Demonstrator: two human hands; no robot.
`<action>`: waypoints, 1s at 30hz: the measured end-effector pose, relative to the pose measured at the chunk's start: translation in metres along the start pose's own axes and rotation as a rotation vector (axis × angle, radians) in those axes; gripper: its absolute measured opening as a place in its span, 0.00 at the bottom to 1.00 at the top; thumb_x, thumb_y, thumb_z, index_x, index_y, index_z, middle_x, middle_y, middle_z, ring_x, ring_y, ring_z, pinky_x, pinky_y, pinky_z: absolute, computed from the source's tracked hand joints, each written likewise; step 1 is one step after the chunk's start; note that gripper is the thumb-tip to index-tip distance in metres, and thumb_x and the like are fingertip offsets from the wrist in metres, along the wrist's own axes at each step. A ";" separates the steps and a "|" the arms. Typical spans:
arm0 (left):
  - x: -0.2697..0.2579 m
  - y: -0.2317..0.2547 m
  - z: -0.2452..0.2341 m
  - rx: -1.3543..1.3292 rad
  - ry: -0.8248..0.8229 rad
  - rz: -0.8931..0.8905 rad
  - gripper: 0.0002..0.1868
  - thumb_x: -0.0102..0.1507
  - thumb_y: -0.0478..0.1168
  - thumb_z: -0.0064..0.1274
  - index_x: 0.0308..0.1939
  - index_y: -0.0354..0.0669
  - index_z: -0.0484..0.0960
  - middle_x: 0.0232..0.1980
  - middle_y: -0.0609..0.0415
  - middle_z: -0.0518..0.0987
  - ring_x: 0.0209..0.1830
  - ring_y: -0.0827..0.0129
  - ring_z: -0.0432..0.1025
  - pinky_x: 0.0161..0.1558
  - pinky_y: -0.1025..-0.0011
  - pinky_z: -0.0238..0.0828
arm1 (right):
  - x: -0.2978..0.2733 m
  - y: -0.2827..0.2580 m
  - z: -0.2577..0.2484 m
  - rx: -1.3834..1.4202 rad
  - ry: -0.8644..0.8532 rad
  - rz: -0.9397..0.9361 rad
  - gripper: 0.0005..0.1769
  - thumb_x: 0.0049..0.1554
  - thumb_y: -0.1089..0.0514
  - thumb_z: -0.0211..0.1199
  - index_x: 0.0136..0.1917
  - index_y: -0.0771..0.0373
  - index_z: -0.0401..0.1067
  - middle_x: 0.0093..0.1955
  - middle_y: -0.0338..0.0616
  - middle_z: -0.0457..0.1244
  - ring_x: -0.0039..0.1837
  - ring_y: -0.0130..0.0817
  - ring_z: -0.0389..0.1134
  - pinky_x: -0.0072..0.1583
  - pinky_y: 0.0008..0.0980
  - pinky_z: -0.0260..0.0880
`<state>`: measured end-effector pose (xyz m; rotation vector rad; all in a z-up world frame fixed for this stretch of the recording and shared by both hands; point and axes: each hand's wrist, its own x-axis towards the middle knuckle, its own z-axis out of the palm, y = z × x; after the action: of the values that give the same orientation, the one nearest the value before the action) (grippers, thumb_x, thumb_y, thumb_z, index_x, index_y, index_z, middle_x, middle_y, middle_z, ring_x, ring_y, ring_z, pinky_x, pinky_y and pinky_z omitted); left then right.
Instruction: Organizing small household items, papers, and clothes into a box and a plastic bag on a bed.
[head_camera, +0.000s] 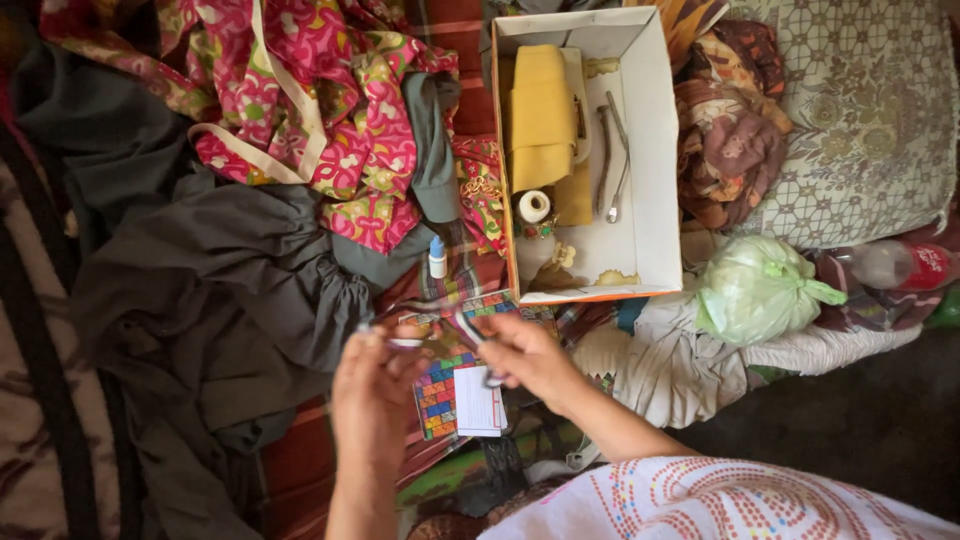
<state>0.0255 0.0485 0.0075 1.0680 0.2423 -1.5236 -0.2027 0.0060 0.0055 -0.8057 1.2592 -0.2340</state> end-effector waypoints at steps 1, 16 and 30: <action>0.001 0.005 -0.007 0.000 0.000 0.001 0.07 0.71 0.40 0.44 0.48 0.42 0.75 0.45 0.50 0.83 0.43 0.67 0.78 0.46 0.66 0.76 | -0.003 -0.004 -0.005 -0.001 -0.001 -0.001 0.20 0.63 0.51 0.64 0.63 0.63 0.73 0.43 0.34 0.64 0.43 0.22 0.63 0.43 0.24 0.66; -0.012 0.003 0.003 -0.013 0.029 0.134 0.06 0.74 0.42 0.44 0.48 0.45 0.73 0.36 0.55 0.78 0.37 0.70 0.73 0.43 0.67 0.73 | -0.032 -0.023 0.016 -0.024 0.107 -0.070 0.30 0.60 0.52 0.60 0.73 0.58 0.63 0.66 0.41 0.64 0.58 0.29 0.71 0.55 0.28 0.74; -0.034 -0.041 0.007 0.408 -0.282 -0.101 0.11 0.66 0.34 0.46 0.48 0.34 0.81 0.45 0.54 0.83 0.46 0.72 0.76 0.51 0.72 0.72 | -0.033 -0.033 0.008 0.227 -0.088 0.042 0.27 0.60 0.57 0.59 0.72 0.64 0.65 0.58 0.34 0.68 0.57 0.20 0.69 0.56 0.24 0.71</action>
<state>-0.0175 0.0783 0.0193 1.1497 -0.2238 -1.8411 -0.1975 0.0043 0.0528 -0.5880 1.1419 -0.2985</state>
